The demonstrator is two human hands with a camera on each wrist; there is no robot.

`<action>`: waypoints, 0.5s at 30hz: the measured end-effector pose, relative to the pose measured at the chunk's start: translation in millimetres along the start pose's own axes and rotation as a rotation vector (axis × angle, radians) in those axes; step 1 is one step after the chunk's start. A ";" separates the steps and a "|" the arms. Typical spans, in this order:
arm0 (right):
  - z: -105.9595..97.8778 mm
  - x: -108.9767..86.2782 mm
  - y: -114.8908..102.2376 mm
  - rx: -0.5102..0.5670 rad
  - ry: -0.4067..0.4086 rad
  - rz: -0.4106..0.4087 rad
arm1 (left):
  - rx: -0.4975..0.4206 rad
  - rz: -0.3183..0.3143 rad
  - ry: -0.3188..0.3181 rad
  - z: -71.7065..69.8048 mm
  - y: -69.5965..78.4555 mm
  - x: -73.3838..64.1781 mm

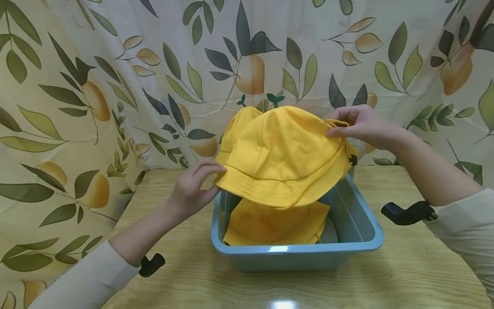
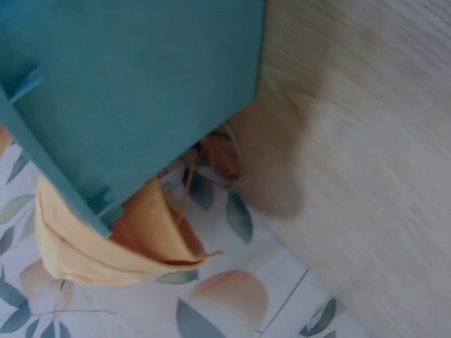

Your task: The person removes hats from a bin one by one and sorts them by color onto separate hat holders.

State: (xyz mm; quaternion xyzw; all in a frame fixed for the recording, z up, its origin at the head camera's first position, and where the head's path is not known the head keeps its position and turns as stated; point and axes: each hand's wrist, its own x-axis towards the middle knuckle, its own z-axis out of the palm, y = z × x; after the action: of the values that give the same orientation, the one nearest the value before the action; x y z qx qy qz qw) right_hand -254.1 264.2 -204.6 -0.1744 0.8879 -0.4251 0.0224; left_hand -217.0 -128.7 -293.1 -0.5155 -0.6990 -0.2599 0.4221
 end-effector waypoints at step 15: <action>23.1 0.6 11.5 -0.199 -0.002 -0.257 | -0.007 0.074 0.094 -7.5 -0.2 52.4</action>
State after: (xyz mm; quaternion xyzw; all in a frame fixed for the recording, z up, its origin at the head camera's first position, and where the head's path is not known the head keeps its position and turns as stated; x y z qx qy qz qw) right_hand -253.6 253.4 -228.0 -0.2882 0.8961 -0.3340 -0.0485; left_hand -220.7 -108.5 -244.3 -0.5296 -0.6579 -0.2707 0.4620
